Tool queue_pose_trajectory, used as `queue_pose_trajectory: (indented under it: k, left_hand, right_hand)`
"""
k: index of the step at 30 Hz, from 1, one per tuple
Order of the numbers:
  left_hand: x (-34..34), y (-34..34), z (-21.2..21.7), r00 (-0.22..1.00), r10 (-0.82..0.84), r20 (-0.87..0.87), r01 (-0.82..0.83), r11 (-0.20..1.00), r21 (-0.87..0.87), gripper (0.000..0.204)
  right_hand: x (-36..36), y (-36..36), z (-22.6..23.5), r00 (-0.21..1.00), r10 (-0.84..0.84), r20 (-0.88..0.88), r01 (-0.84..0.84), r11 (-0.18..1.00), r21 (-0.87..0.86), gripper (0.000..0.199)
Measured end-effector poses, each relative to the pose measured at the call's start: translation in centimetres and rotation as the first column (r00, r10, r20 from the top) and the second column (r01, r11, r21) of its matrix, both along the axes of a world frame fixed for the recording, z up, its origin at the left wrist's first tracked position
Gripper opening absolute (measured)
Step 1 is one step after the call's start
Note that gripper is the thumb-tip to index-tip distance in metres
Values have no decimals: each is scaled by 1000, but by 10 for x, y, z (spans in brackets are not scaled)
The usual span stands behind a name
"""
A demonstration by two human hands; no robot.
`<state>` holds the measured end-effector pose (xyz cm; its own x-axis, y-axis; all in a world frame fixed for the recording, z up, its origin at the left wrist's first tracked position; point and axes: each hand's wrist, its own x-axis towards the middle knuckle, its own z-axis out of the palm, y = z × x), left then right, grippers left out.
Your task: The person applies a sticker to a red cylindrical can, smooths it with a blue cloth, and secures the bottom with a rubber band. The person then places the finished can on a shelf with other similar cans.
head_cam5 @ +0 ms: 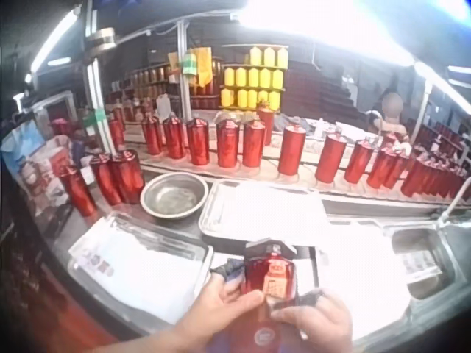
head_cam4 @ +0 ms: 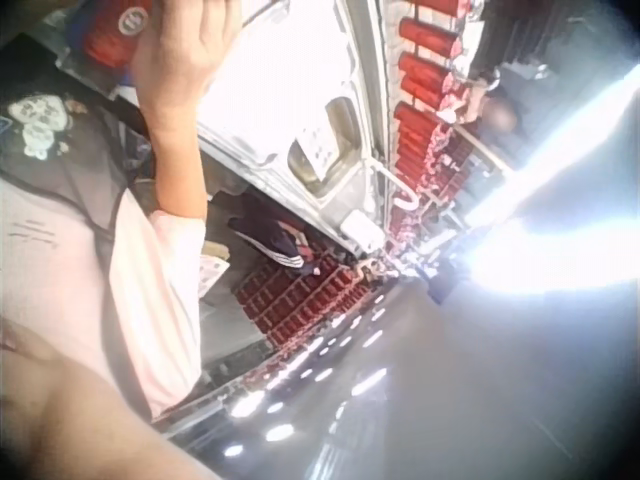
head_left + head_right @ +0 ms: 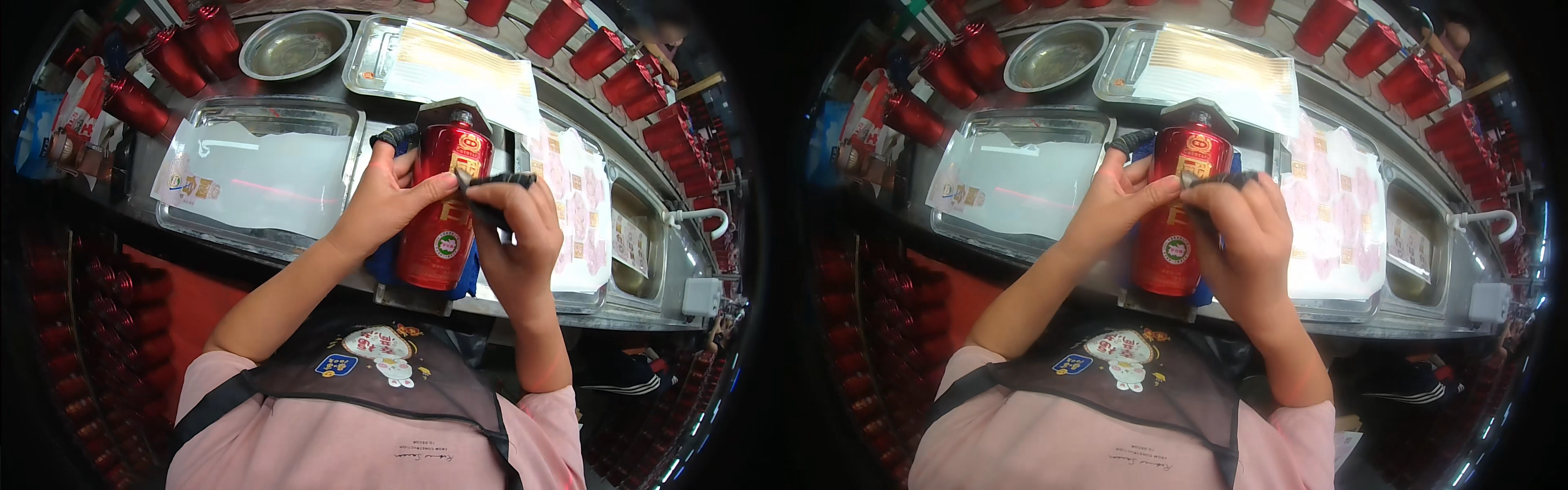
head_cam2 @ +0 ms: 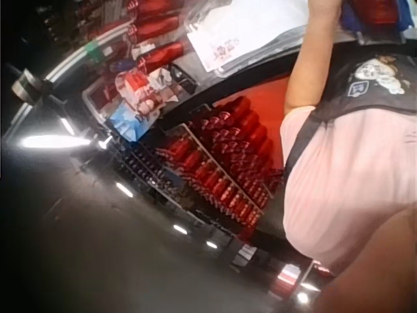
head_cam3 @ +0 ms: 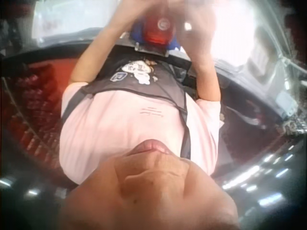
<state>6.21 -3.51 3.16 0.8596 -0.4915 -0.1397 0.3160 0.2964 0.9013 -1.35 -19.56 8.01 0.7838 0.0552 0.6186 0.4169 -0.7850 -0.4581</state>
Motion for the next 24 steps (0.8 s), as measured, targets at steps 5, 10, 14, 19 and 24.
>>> queue_pose_trajectory:
  k: [5, 10, 14, 19, 24]
  left_hand:
    - [5, 26, -6, 994, -23, -105, 7, 989, -151, 37]
    - [-3, 22, -4, 991, -17, -131, 0, 992, -128, 33]
    - [-11, 27, -4, 985, -1, -171, -36, 976, -213, 29]
    - [-10, 25, -2, 997, 18, -81, -29, 991, -133, 33]
    - [-13, 19, -7, 995, -9, -103, -7, 988, -156, 28]
  right_hand:
    - [-6, -1, 11, 996, 86, -17, -86, 996, 22, 31]
    - [26, 4, 6, 999, 6, 40, 5, 967, -253, 31]
    - [-15, 22, -2, 904, 419, -86, -427, 892, -149, 20]
    - [26, 1, 5, 991, 64, 115, -49, 990, -132, 27]
    - [-23, 20, -5, 930, 369, -11, -368, 927, -75, 22]
